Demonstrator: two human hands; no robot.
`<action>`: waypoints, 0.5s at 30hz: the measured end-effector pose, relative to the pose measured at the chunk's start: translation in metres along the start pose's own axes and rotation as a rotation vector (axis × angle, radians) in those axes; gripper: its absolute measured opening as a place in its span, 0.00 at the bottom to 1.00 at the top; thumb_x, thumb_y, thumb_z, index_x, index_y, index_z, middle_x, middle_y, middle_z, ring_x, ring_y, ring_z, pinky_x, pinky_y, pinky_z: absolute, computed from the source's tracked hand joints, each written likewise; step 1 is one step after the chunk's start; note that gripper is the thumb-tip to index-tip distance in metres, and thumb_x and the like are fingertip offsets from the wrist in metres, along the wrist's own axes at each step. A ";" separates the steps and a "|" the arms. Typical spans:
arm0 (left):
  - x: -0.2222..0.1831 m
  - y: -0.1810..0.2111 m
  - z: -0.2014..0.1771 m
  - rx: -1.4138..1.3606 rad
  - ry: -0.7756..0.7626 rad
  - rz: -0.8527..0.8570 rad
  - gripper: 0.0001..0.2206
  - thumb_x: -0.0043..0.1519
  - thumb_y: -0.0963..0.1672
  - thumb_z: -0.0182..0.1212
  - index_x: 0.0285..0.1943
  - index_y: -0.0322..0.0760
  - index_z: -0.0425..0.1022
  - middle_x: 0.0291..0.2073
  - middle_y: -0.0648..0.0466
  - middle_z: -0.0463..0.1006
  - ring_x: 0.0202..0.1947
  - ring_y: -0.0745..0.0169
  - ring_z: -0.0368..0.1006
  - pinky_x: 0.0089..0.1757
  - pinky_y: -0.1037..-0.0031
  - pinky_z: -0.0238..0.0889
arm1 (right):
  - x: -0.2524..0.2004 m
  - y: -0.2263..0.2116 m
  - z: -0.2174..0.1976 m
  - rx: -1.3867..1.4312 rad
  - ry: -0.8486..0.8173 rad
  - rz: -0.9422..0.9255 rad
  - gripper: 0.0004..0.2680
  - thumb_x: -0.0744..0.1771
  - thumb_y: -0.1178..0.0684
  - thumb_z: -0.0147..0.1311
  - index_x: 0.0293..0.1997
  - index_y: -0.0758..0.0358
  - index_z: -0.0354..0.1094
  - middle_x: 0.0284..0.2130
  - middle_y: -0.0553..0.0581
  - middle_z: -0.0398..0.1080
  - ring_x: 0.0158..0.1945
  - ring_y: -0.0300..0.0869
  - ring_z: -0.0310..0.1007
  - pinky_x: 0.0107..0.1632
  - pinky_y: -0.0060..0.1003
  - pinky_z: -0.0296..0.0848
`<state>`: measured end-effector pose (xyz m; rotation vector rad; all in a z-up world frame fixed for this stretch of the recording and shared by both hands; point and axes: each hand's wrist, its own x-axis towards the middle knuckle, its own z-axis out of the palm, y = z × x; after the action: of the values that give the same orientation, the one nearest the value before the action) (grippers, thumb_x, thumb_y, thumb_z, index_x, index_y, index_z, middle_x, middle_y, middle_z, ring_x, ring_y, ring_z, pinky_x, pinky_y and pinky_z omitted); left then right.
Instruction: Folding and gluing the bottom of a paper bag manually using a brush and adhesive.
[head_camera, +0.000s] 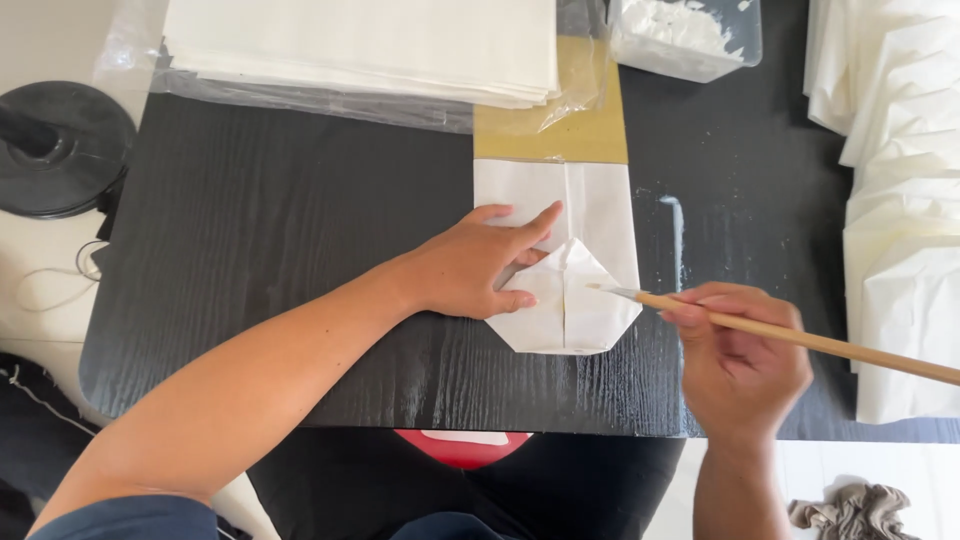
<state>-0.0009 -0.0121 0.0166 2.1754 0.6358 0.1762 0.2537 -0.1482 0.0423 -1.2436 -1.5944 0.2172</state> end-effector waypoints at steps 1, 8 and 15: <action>0.000 -0.001 0.003 0.010 0.015 0.005 0.46 0.62 0.50 0.62 0.80 0.36 0.30 0.62 0.45 0.76 0.69 0.62 0.65 0.70 0.59 0.30 | 0.000 0.001 0.002 -0.014 -0.036 -0.018 0.07 0.68 0.65 0.60 0.44 0.70 0.63 0.39 0.67 0.74 0.40 0.49 0.81 0.42 0.33 0.81; -0.001 0.001 0.001 -0.022 0.019 -0.008 0.48 0.61 0.49 0.64 0.80 0.36 0.27 0.63 0.45 0.76 0.69 0.65 0.65 0.70 0.61 0.29 | 0.013 0.006 0.030 -0.107 -0.090 0.003 0.07 0.67 0.60 0.64 0.41 0.68 0.66 0.37 0.60 0.76 0.30 0.38 0.75 0.29 0.23 0.66; -0.002 0.003 0.000 0.030 0.004 -0.019 0.45 0.61 0.47 0.61 0.81 0.28 0.32 0.59 0.44 0.79 0.73 0.54 0.59 0.71 0.56 0.25 | 0.019 0.033 0.034 0.137 -0.078 -0.040 0.09 0.65 0.66 0.63 0.39 0.74 0.62 0.33 0.68 0.74 0.39 0.57 0.82 0.42 0.42 0.82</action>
<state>-0.0018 -0.0148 0.0195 2.1976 0.6648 0.1627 0.2479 -0.1045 0.0173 -1.1082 -1.6412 0.3471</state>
